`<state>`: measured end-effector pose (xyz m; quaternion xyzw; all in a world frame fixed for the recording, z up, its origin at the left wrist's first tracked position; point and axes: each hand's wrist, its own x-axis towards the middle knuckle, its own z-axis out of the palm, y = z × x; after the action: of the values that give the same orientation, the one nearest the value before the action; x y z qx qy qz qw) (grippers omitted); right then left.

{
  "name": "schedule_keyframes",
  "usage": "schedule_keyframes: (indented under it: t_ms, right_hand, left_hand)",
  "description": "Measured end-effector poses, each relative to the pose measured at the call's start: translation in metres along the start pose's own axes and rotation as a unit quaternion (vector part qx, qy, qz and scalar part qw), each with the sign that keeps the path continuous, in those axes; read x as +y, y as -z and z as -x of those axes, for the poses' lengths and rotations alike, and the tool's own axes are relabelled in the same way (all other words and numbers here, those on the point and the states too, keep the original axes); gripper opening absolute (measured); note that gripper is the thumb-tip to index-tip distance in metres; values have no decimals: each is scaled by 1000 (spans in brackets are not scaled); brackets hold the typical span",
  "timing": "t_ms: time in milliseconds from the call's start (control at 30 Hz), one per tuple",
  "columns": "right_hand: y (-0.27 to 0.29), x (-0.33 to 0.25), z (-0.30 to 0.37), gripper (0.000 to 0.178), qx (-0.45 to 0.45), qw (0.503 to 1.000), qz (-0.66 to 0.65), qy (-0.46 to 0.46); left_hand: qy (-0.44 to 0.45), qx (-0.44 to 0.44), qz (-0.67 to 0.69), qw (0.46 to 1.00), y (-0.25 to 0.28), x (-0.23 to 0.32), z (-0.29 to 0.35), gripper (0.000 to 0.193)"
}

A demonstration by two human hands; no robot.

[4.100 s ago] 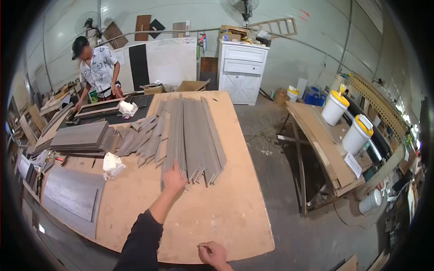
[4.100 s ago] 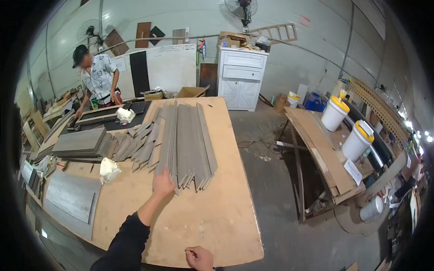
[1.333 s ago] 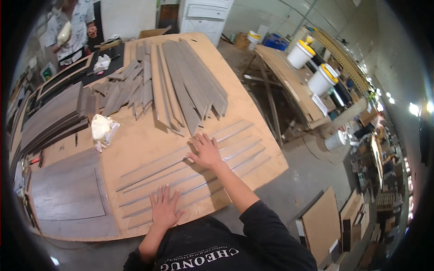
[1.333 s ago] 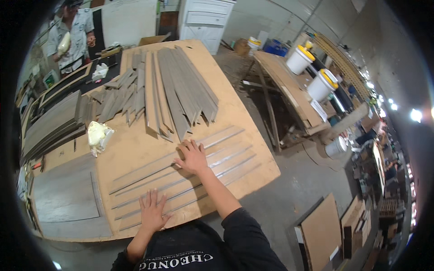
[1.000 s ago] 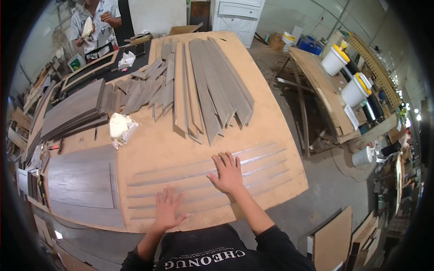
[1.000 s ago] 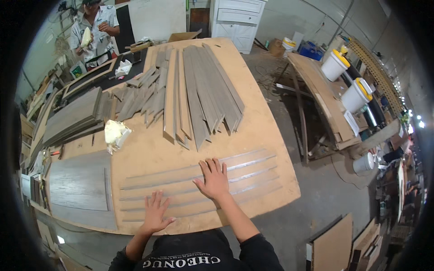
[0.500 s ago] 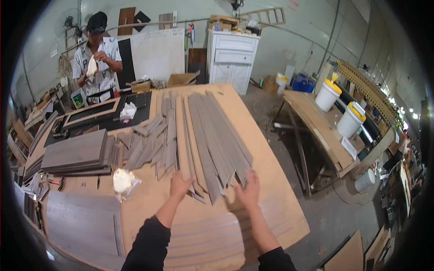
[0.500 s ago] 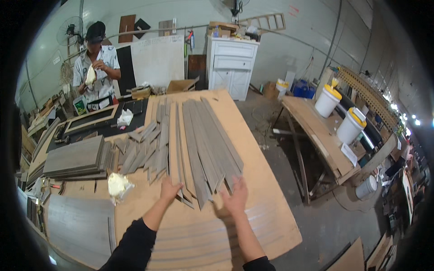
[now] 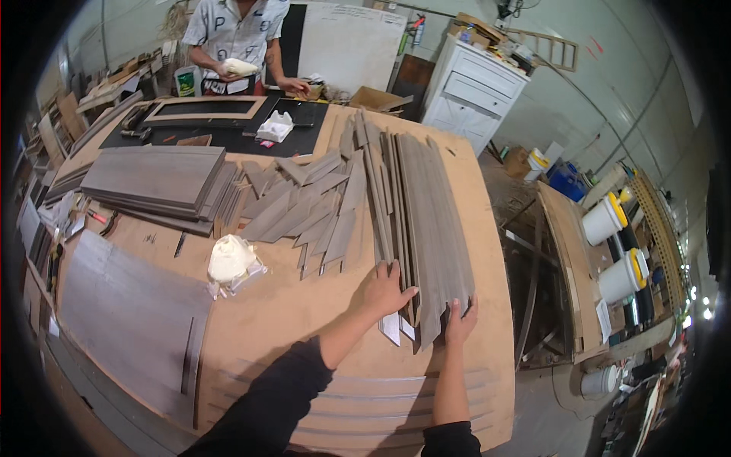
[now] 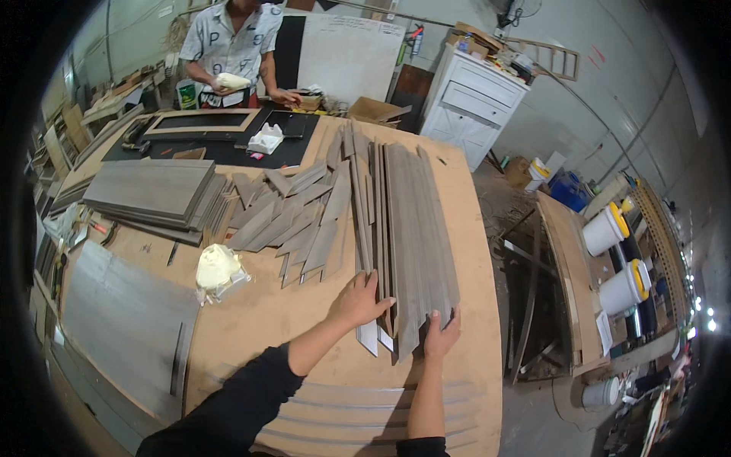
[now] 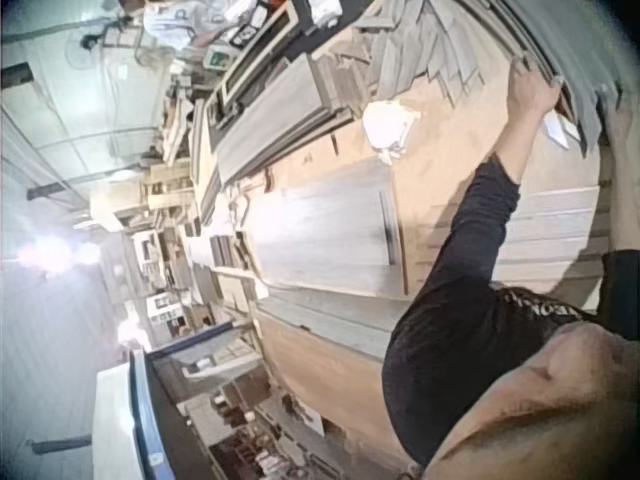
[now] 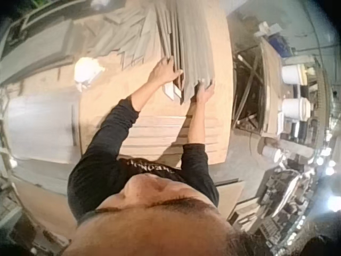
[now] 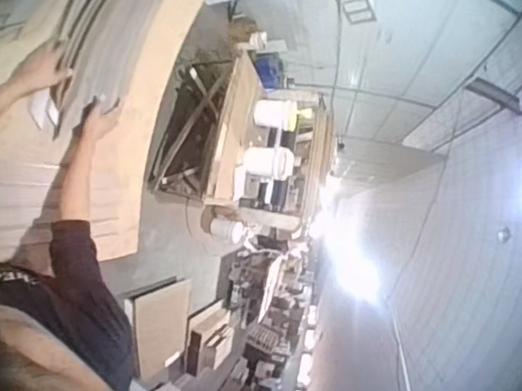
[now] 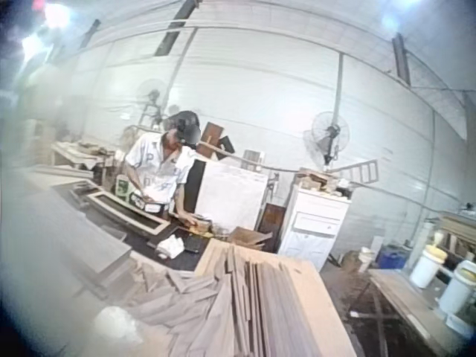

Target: Applying adhesive to wood strips and using a pneumatic nail gun to assemble a wooden furniture panel.

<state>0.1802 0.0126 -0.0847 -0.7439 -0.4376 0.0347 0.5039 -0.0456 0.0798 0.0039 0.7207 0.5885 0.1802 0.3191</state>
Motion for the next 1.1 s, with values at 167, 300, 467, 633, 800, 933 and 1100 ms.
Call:
schedule_keyframes:
  t_ms: [167, 300, 467, 633, 800, 933, 1100]
  right_hand:
    - [1, 4, 13, 56, 61, 993, -97, 30]
    - [4, -2, 18, 51, 71, 989, -123, 27]
    - [4, 1, 20, 49, 83, 990, -109, 34]
    - [3, -8, 21, 49, 81, 986, -137, 44]
    - [3, -10, 17, 49, 70, 989, -118, 52]
    - [4, -10, 15, 49, 70, 990, -105, 54]
    - [3, -18, 17, 48, 76, 988, -123, 48]
  left_hand:
    - [-43, 106, -20, 993, 40, -70, 3, 73]
    - [78, 204, -210, 953, 112, -152, -45, 94]
    - [171, 34, -238, 956, 159, -202, -92, 117]
    - [26, -34, -285, 958, 167, -203, -100, 134]
    - [13, -90, -194, 977, 191, -212, -123, 133]
    - [7, 19, -190, 982, 167, -204, -125, 124]
    - [-82, 27, -193, 977, 177, -182, -124, 99]
